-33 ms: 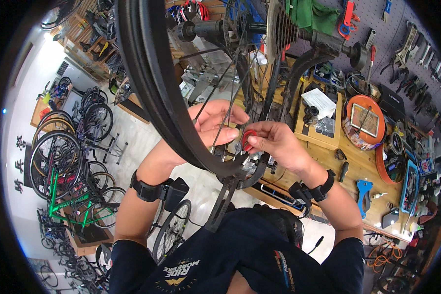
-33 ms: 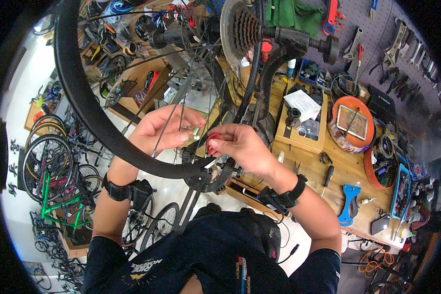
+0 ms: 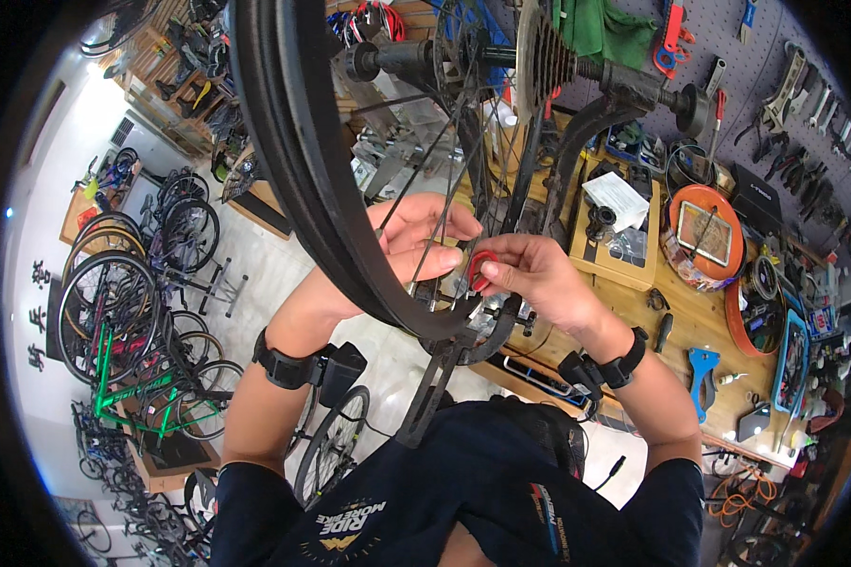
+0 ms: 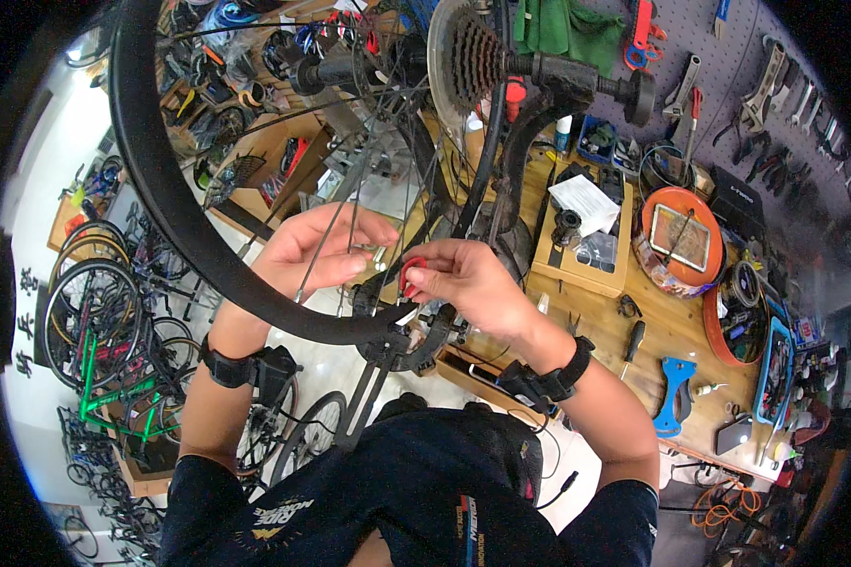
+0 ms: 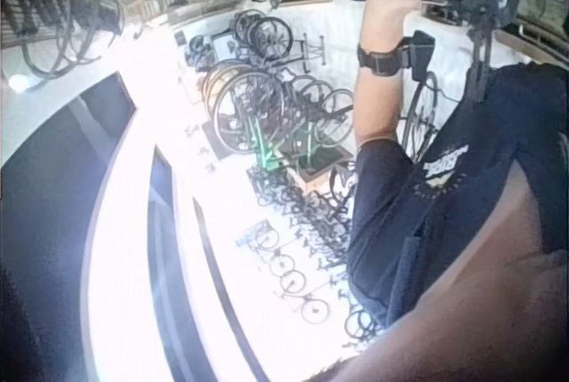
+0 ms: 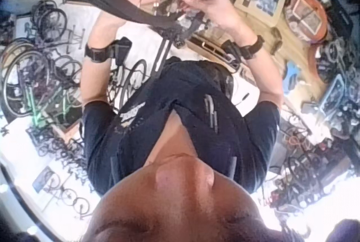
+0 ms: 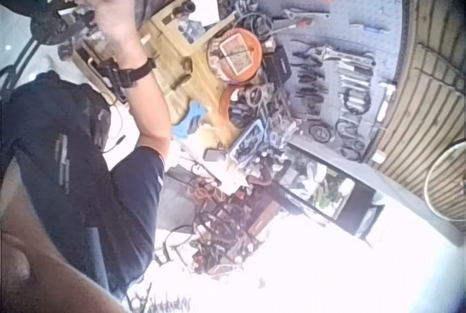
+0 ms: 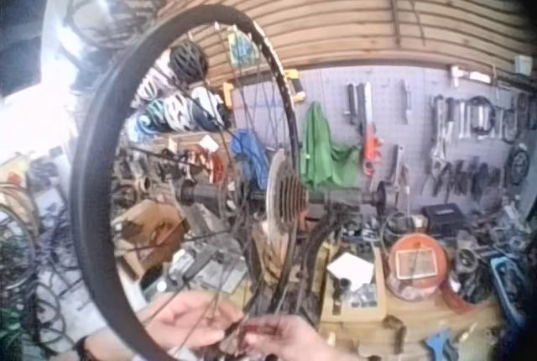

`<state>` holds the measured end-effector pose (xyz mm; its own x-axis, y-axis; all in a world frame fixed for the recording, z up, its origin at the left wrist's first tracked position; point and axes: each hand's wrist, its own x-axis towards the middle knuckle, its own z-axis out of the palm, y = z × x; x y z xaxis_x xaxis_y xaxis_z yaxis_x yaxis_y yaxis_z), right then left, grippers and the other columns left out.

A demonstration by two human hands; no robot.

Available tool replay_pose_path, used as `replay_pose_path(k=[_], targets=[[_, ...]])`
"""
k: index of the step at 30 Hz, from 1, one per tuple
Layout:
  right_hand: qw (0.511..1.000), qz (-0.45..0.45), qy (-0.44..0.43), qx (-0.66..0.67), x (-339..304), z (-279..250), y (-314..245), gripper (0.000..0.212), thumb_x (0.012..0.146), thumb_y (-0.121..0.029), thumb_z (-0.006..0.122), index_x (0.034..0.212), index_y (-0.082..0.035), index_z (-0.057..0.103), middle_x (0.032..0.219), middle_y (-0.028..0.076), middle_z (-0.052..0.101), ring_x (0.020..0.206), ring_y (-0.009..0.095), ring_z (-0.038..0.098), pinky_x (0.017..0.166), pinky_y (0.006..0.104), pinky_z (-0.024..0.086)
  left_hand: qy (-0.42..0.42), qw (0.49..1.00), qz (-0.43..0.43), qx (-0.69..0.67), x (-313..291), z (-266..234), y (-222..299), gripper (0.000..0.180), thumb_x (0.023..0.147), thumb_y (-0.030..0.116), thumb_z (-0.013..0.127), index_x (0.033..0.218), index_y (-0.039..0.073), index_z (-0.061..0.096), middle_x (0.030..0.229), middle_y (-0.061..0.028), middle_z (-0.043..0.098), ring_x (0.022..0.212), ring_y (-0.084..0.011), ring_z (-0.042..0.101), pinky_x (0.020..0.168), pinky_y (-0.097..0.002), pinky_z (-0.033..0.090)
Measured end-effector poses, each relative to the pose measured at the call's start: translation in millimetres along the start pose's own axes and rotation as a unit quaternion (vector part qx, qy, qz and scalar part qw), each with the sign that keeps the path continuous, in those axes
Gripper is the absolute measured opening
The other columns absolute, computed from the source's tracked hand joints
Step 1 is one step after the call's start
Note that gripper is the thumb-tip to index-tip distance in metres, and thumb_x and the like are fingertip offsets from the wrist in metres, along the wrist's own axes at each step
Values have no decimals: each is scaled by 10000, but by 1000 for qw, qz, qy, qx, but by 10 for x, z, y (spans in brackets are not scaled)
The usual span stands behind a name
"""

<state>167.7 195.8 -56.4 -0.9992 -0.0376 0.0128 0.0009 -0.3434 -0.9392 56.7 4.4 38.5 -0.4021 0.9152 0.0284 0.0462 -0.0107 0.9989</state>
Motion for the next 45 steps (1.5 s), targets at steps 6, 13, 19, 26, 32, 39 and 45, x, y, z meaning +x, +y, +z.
replay_pose_path(k=[6, 13, 19, 26, 32, 39, 45], targets=[[1000, -6, -6, -4, -17, 10, -23, 333, 954, -148, 626, 1196, 76, 584, 991, 86, 673, 886, 125, 642, 818, 270, 536, 3, 1000, 5, -3, 14, -10, -8, 376, 870, 49, 706, 1219, -5, 577, 1142, -67, 622, 1094, -152, 579, 953, -308, 473], [999, 23, -9, 28, 12, 2, -27, 347, 958, -176, 622, 1195, 74, 584, 1006, 85, 671, 909, 136, 646, 838, 272, 541, -20, 1000, 16, -2, 21, -28, 10, 374, 880, 121, 677, 1204, -28, 565, 1212, -98, 595, 1160, -183, 544, 1017, -332, 408], [999, 9, 4, 38, -28, 64, -74, 361, 958, -197, 625, 1196, 71, 585, 1018, 94, 671, 923, 135, 647, 854, 273, 539, -8, 999, 36, -4, -12, 21, 9, 407, 894, 202, 678, 1210, -24, 556, 1200, -106, 602, 1164, -184, 547, 996, -322, 418], [998, 22, -22, -53, 8, 93, -199, 338, 956, -181, 626, 1188, 62, 592, 985, 71, 687, 849, 107, 648, 736, 252, 539, 6, 999, 36, -6, -44, 62, 72, 463, 902, 227, 684, 1263, -19, 529, 1219, -106, 600, 1172, -191, 557, 986, -331, 432], [996, 48, -76, 29, 58, -24, -182, 310, 950, -178, 634, 1157, 49, 604, 953, 74, 693, 716, 89, 634, 608, 221, 516, -26, 998, 41, -27, 18, 31, 76, 456, 911, 182, 667, 1276, -45, 517, 1226, -120, 604, 1172, -203, 566, 1014, -347, 434], [988, 35, -91, -116, 130, 23, -225, 335, 970, -193, 602, 1206, 43, 565, 926, 70, 680, 683, 126, 659, 616, 227, 540, -16, 999, 15, -33, -7, 32, 132, 396, 916, 110, 645, 1256, -61, 536, 1219, -136, 616, 1164, -222, 584, 1044, -369, 434], [987, 52, -140, 64, 133, -45, -80, 392, 975, -212, 593, 1263, 46, 529, 923, 80, 671, 727, 160, 690, 635, 251, 562, -18, 1000, 6, -24, 2, 43, 199, 392, 920, 83, 631, 1266, -71, 530, 1222, -153, 619, 1159, -224, 593, 1041, -372, 446]])
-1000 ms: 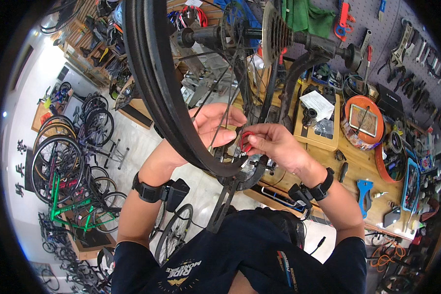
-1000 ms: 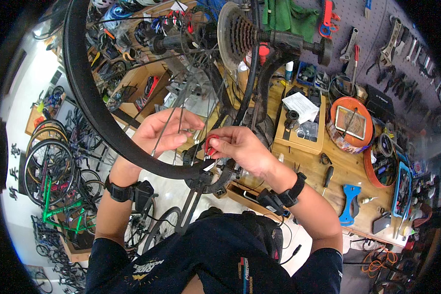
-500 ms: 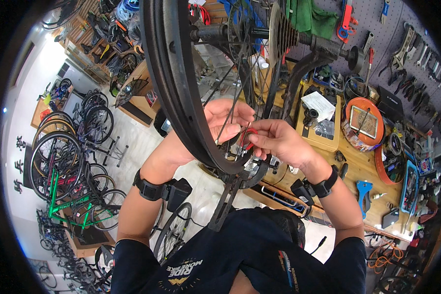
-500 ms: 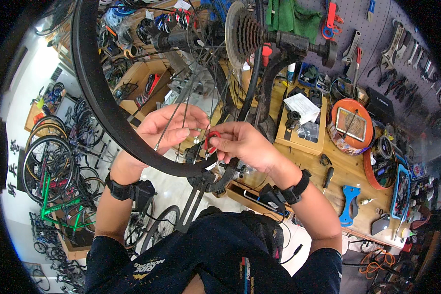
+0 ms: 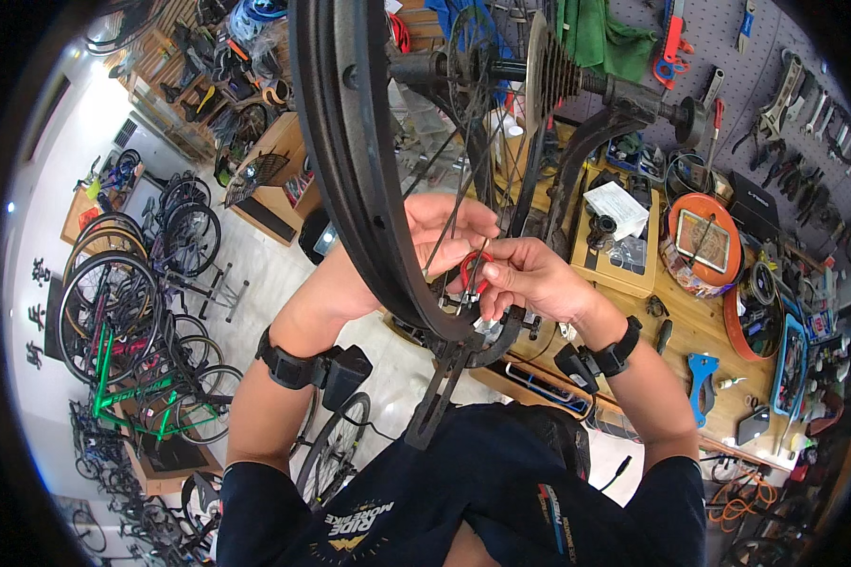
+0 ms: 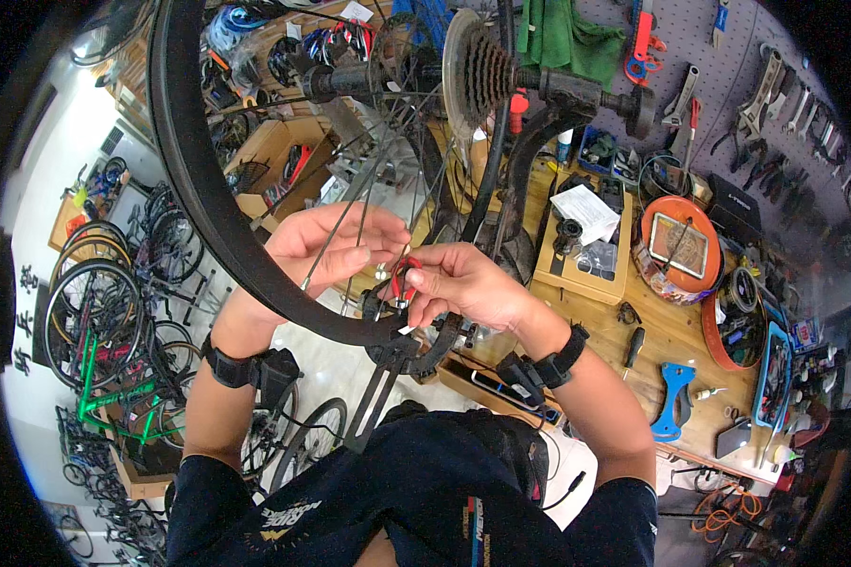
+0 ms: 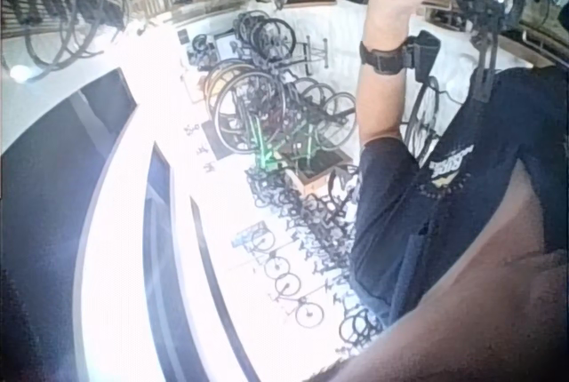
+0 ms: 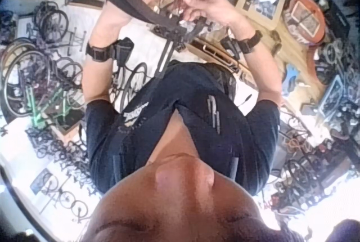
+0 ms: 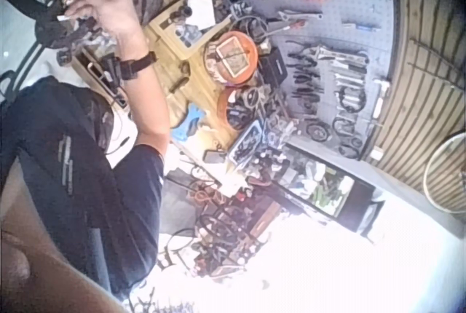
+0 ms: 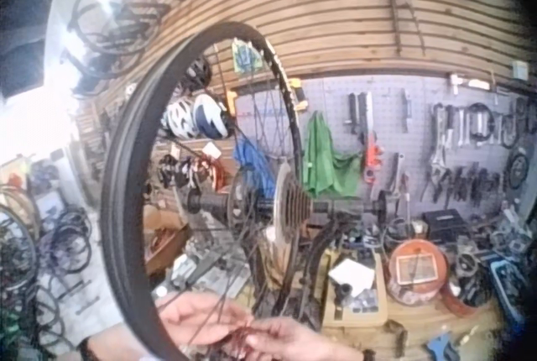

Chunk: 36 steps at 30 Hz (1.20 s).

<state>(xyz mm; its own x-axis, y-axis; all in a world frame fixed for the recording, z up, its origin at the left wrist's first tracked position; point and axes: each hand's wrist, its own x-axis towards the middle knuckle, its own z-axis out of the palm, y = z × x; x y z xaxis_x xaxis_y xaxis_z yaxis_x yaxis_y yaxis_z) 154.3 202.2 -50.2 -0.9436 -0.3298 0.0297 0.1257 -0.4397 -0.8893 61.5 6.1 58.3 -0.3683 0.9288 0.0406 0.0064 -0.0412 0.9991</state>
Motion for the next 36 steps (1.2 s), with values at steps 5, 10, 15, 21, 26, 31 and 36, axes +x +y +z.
replay_pose_path(k=[5, 10, 15, 21, 26, 31, 36], targets=[[993, -10, -30, -112, 16, -50, -90, 390, 977, -224, 591, 1257, 42, 539, 918, 78, 672, 737, 174, 701, 641, 264, 571, 2, 1000, -6, 11, -4, -18, -4, 392, 921, 60, 620, 1277, -74, 524, 1227, -159, 617, 1159, -225, 596, 1045, -374, 447], [993, 22, -18, -114, -6, -25, -158, 370, 977, -234, 591, 1224, 41, 563, 905, 73, 679, 717, 169, 699, 633, 257, 571, -8, 1000, 20, -11, -8, -41, -43, 410, 919, 95, 634, 1277, -72, 523, 1223, -157, 619, 1153, -223, 597, 1042, -367, 447], [990, -30, 29, -136, -72, 168, -168, 338, 964, -211, 615, 1172, 56, 602, 894, 75, 686, 684, 140, 679, 610, 242, 554, 18, 999, -1, 38, -4, 49, 269, 461, 923, 185, 653, 1281, -71, 517, 1220, -149, 612, 1141, -219, 592, 1020, -354, 448], [987, -50, 69, -135, -28, 265, -121, 300, 957, -173, 622, 1145, 60, 614, 925, 104, 698, 696, 107, 662, 621, 234, 542, 5, 1000, 4, 18, -19, 19, 124, 462, 924, 181, 654, 1285, -71, 513, 1225, -148, 608, 1153, -219, 587, 1030, -361, 443], [999, 11, 42, 5, -37, 235, -74, 321, 950, -209, 634, 1140, 48, 604, 988, 112, 689, 693, 84, 636, 626, 209, 530, 1, 1000, 5, 23, -26, 33, 128, 455, 927, 165, 650, 1295, -63, 513, 1235, -148, 608, 1169, -222, 584, 1042, -369, 442], [998, 36, 54, 11, -59, 266, -115, 354, 935, -251, 656, 1145, 28, 599, 1005, 82, 684, 719, 96, 655, 653, 209, 548, -4, 999, 2, 37, -11, 4, 71, 457, 930, 160, 644, 1307, -60, 507, 1243, -141, 608, 1169, -218, 584, 1042, -367, 443], [999, 10, 17, 40, 8, 176, -48, 327, 937, -238, 652, 1133, 19, 599, 1006, 87, 679, 709, 97, 652, 621, 205, 536, 13, 999, -7, 37, -53, 53, 67, 446, 940, 171, 634, 1305, -52, 506, 1240, -130, 601, 1170, -211, 579, 1042, -359, 441]])
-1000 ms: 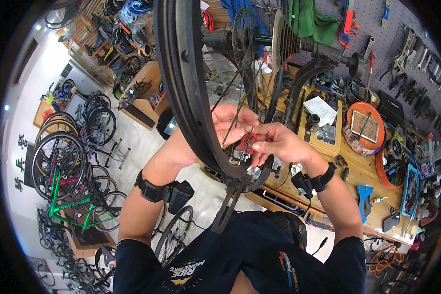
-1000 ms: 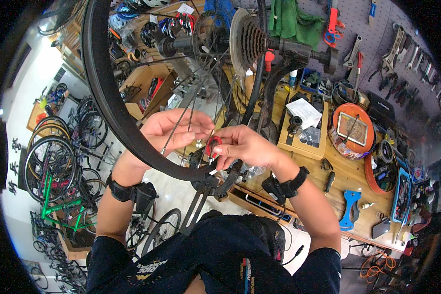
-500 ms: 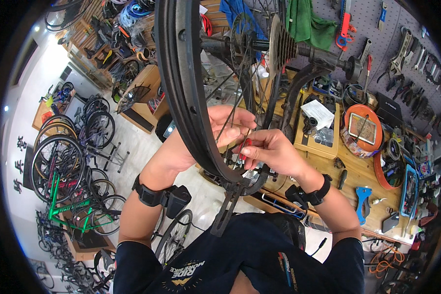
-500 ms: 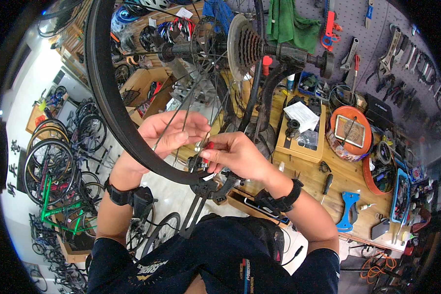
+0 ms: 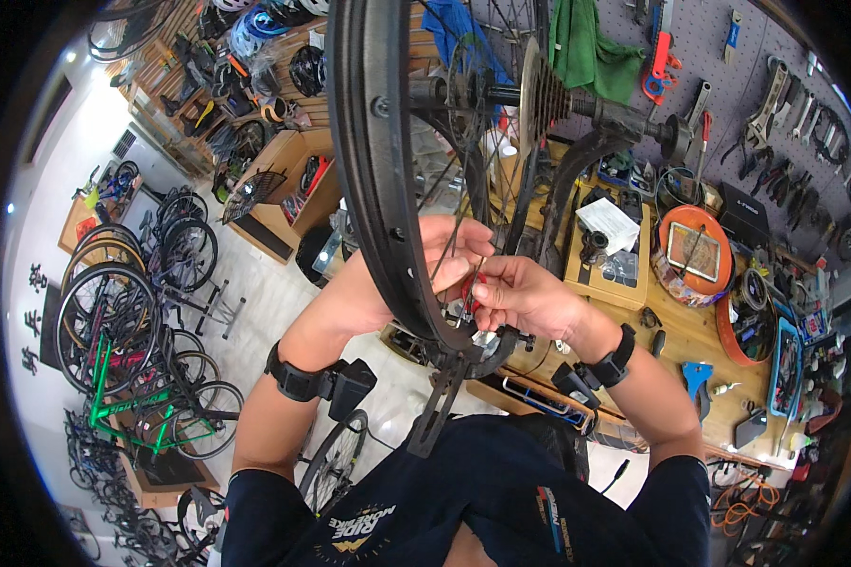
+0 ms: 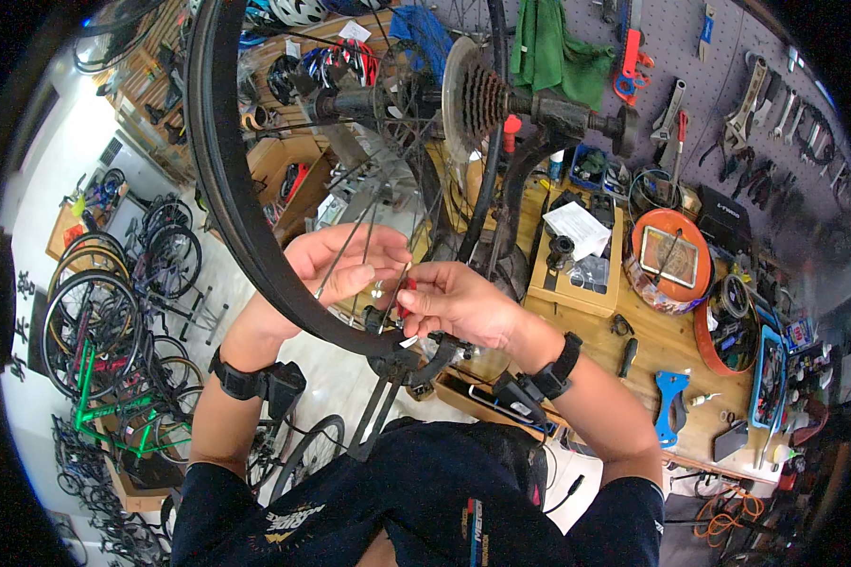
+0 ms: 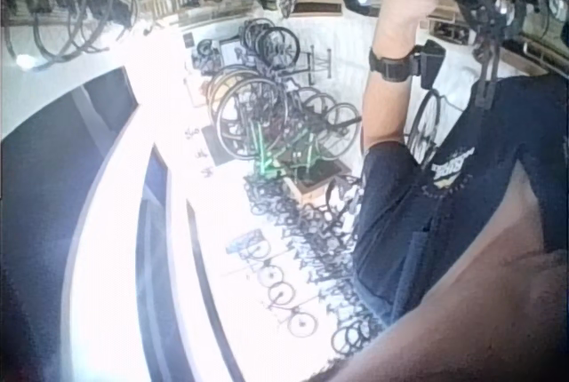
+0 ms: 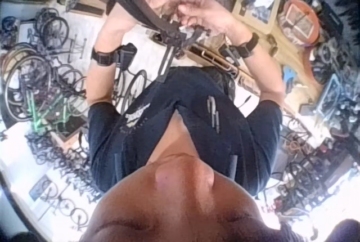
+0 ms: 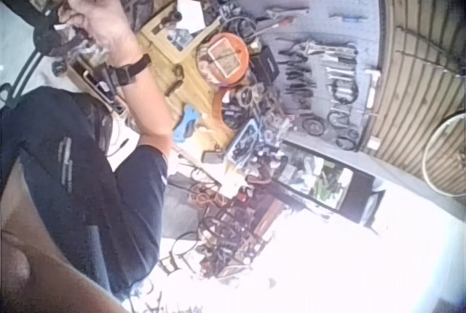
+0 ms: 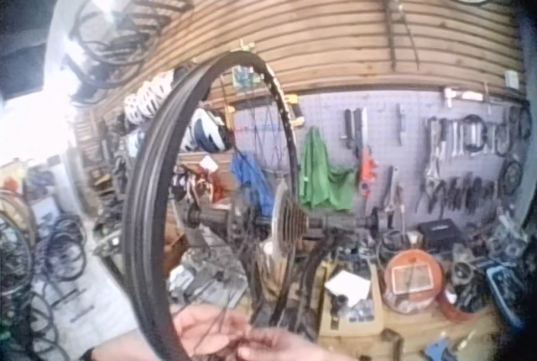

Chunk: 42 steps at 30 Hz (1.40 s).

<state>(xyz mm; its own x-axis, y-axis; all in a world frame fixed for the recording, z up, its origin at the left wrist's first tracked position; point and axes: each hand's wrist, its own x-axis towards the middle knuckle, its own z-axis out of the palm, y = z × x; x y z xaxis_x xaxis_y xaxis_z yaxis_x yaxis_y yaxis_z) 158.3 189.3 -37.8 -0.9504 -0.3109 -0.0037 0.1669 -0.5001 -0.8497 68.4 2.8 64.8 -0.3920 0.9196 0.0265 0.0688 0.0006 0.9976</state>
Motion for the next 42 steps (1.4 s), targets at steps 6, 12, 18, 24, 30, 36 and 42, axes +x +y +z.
replay_pose_path(k=[6, 12, 18, 24, 30, 36, 42], targets=[[972, 16, 124, -201, 75, 93, -30, 300, 879, -229, 730, 1012, 22, 633, 843, 64, 688, 656, 101, 623, 580, 214, 497, 36, 999, 22, 27, -65, 63, -95, 463, 953, 218, 623, 1310, -51, 499, 1260, -131, 584, 1170, -215, 577, 1024, -344, 450], [888, -106, 239, -377, 164, 125, 144, 433, 764, -265, 815, 959, 46, 583, 779, 157, 657, 722, 241, 649, 682, 372, 516, 165, 984, 63, -25, -285, 76, -2, 554, 1006, 395, 485, 1329, -56, 479, 1241, -148, 594, 1128, -211, 588, 975, -329, 443], [738, -61, 309, -597, 276, 194, 86, 310, 790, -218, 748, 911, 21, 591, 807, 234, 660, 816, 403, 660, 726, 441, 518, 151, 952, 169, 207, -544, 413, 380, 389, 899, 169, 654, 1220, -33, 565, 1126, -117, 635, 989, -169, 624, 872, -301, 464], [847, -6, 173, -503, 437, -212, 176, 269, 794, -188, 652, 916, 46, 700, 788, 225, 677, 761, 359, 676, 711, 397, 527, 160, 931, 187, 270, -562, 368, 337, 292, 792, 42, 757, 1056, -16, 647, 978, -96, 683, 892, -178, 656, 813, -297, 491], [924, 62, 90, -366, 338, -293, 71, 294, 880, -225, 653, 1021, 32, 670, 745, 76, 644, 644, 184, 603, 593, 305, 478, 170, 937, 180, 246, -561, 382, 274, 249, 783, 81, 780, 989, -3, 669, 963, -114, 692, 878, -229, 679, 785, -317, 508], [980, 136, -83, -123, 202, -426, -144, 326, 940, -259, 646, 1128, 5, 606, 759, -19, 581, 576, 51, 489, 515, 177, 397, 184, 939, 194, 216, -510, 370, 331, 267, 771, 93, 790, 987, -10, 672, 943, -108, 695, 845, -208, 679, 758, -304, 508], [892, 75, 135, -424, 240, -275, 9, 468, 827, -434, 746, 890, 24, 674, 683, 93, 614, 582, 165, 576, 550, 306, 466, 171, 943, 179, 223, -495, 344, 324, 285, 767, 112, 797, 995, -12, 677, 947, -104, 697, 832, -185, 673, 746, -294, 504]])
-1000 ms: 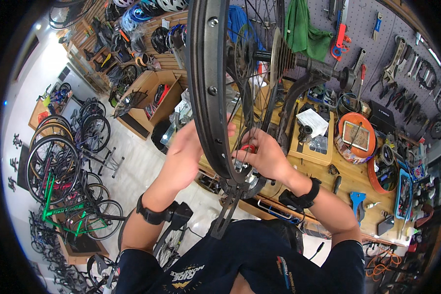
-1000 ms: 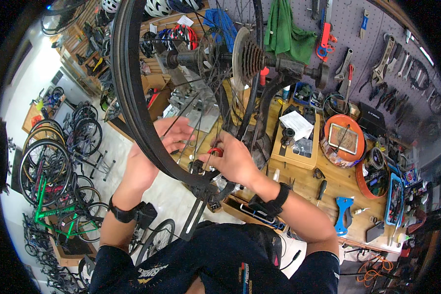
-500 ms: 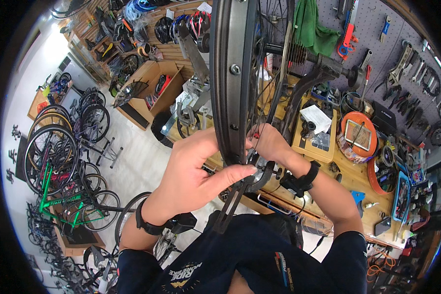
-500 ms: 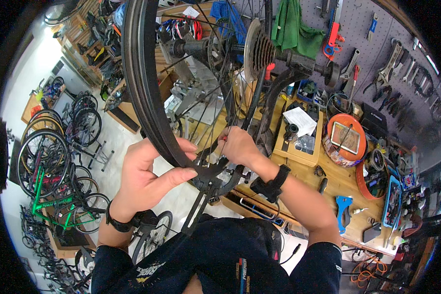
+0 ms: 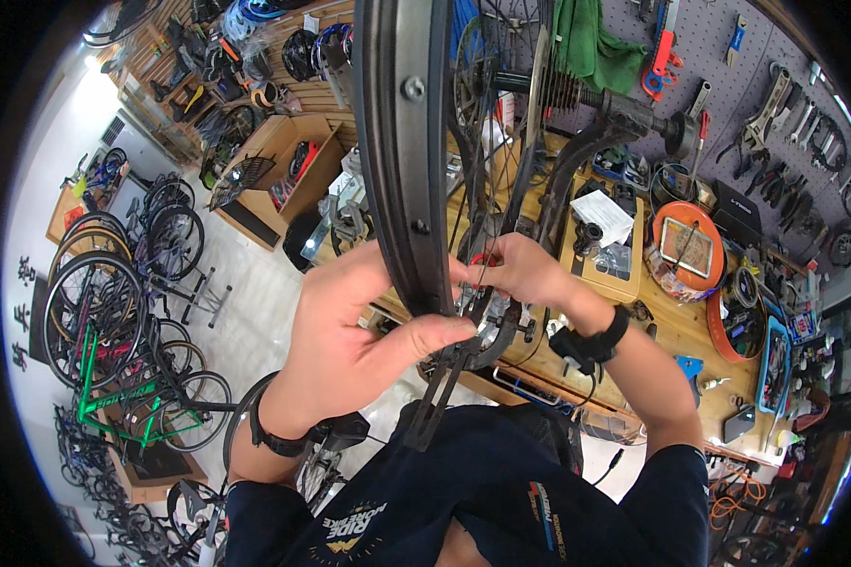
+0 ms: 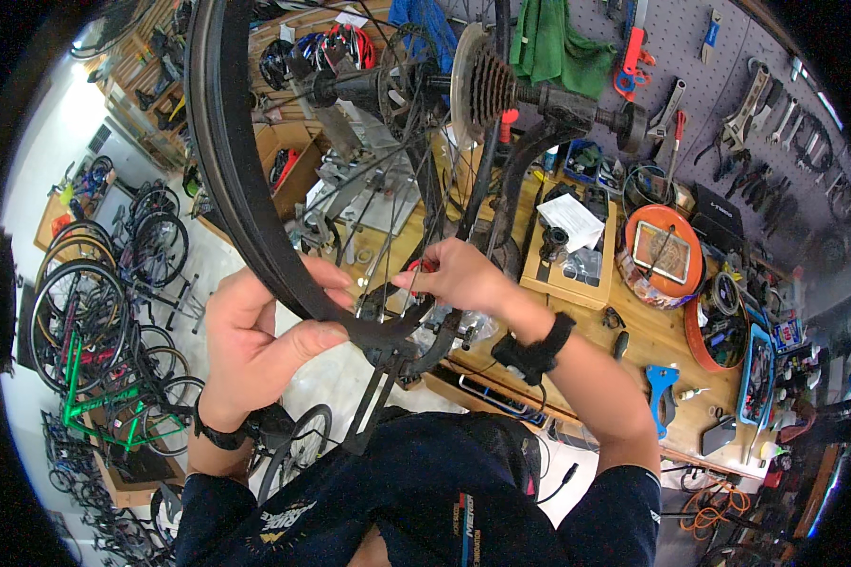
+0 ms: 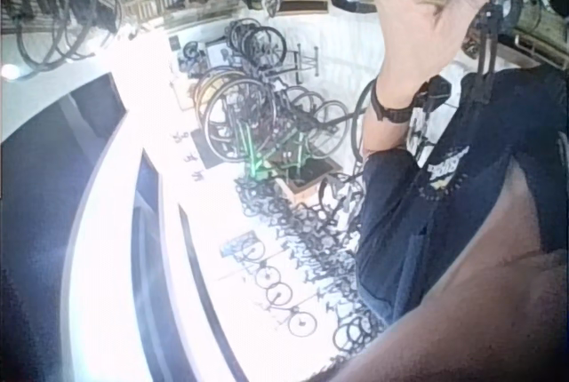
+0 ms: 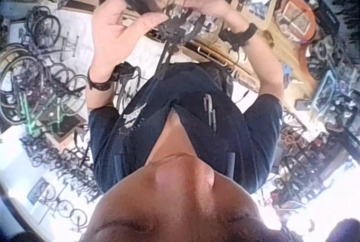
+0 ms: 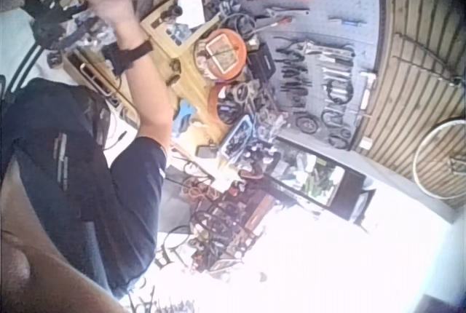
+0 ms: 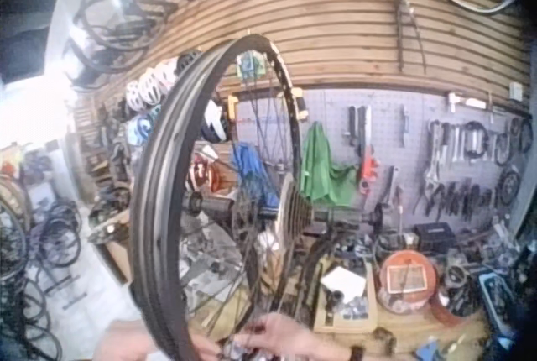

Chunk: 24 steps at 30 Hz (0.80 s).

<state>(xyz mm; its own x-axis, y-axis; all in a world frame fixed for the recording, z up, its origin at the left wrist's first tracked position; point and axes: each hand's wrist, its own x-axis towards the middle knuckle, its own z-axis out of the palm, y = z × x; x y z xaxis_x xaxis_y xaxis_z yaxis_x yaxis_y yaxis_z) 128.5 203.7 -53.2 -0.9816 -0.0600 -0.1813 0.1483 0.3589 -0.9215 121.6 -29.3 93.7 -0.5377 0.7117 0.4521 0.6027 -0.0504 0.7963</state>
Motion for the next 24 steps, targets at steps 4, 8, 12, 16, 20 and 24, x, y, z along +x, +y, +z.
replay_pose_path(k=[4, 8, 12, 16, 20, 24], targets=[[985, -37, 133, -105, -91, 133, -155, 434, 784, -374, 777, 838, 43, 669, 707, 199, 637, 664, 326, 641, 652, 392, 507, 12, 1000, -16, -11, -76, 33, -45, 292, 764, 114, 802, 1001, -9, 682, 943, -100, 697, 826, -181, 669, 744, -292, 503], [955, -92, 241, -145, -21, 284, -85, 381, 760, -301, 790, 898, 34, 671, 730, 215, 648, 721, 352, 664, 666, 396, 513, 15, 1000, -12, -18, -42, 51, -38, 296, 755, 116, 809, 994, -7, 685, 934, -98, 694, 824, -177, 662, 741, -293, 500], [985, -44, 108, -123, 6, 201, -130, 367, 843, -293, 729, 1010, 27, 665, 797, 142, 678, 679, 237, 637, 660, 337, 512, 14, 1000, -23, 5, -78, 46, -30, 296, 750, 118, 813, 986, -9, 688, 935, -95, 694, 823, -181, 658, 744, -298, 497], [962, -66, -159, 211, -104, -186, -57, 315, 931, -257, 658, 1056, 33, 659, 875, 45, 674, 663, 69, 554, 615, 233, 475, -2, 1000, -27, 13, -53, -4, 24, 364, 751, 68, 795, 1067, -40, 649, 1021, -113, 684, 900, -180, 664, 821, -302, 508], [992, -25, -91, 82, -103, -137, -199, 340, 905, -294, 695, 925, 44, 674, 736, 61, 660, 552, 100, 580, 516, 259, 467, -14, 1000, -10, 24, -17, -42, 42, 392, 759, 37, 780, 1109, -56, 630, 1068, -124, 676, 944, -183, 666, 866, -311, 516], [996, -26, 81, -28, -255, 88, -285, 412, 878, -326, 717, 796, 74, 662, 559, 121, 599, 470, 158, 600, 505, 307, 486, 9, 999, -36, -14, -57, -1, 21, 352, 758, 52, 790, 1064, -44, 648, 1028, -118, 685, 920, -194, 666, 840, -313, 511]])
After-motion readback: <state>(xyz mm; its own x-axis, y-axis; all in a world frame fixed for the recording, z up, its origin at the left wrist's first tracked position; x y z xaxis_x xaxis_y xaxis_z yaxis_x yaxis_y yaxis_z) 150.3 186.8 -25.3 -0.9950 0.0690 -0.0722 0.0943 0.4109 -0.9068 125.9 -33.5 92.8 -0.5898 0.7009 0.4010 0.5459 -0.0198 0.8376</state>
